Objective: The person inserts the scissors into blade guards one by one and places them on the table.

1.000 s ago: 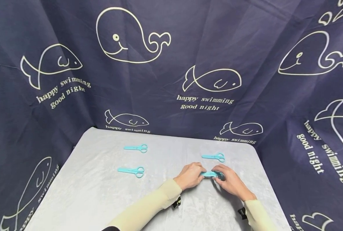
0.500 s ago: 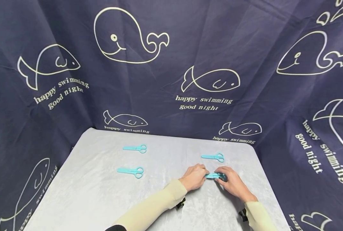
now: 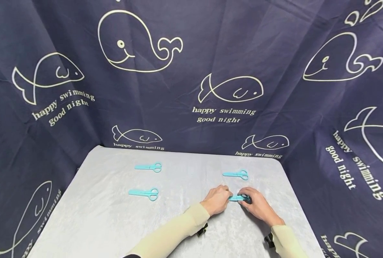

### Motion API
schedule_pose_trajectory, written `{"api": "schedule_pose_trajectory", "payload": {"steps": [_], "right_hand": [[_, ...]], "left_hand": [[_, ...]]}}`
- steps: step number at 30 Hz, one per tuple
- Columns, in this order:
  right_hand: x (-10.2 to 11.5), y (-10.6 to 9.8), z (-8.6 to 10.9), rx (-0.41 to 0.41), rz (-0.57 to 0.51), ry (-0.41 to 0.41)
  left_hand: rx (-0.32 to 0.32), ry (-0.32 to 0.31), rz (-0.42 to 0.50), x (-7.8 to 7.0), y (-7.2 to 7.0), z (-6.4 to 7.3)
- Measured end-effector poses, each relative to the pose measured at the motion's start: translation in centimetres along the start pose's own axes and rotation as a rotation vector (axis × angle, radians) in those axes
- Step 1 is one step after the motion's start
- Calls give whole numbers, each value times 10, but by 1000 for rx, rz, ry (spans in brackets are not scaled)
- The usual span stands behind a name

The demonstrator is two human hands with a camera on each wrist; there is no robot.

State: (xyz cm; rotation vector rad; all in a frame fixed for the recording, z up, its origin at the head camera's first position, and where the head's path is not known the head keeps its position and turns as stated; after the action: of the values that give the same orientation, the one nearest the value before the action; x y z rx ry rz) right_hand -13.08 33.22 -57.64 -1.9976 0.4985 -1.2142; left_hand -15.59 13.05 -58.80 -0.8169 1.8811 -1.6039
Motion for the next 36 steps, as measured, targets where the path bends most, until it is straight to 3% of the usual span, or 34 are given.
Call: {"api": "schedule_pose_trajectory", "payload": {"steps": [11, 18, 24, 29, 36], "right_hand": [[3, 4, 4, 25, 20, 130], [5, 5, 5, 12, 19, 173], [3, 3, 9, 18, 15, 211], [0, -4, 12, -7, 22, 231], [0, -12, 11, -44, 29, 166]], "left_hand": [[-7, 11, 17, -1, 4, 2], [35, 19, 30, 1, 2, 7], [83, 34, 65, 8, 3, 21], [54, 26, 103, 17, -5, 34], [-33, 2, 155, 39, -25, 58]]}}
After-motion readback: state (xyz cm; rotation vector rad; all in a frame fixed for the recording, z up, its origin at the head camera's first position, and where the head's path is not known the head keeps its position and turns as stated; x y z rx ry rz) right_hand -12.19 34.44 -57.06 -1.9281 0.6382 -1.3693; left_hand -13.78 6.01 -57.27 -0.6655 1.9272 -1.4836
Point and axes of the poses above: each hand's wrist, its own z-axis away from the middle knuckle, its own y-axis out of the palm, x = y × z, the point moved 1 cm from there along -z, towards the middle knuckle, and after that the axes turned 11 degrees about -z, right-handed, at the moved point
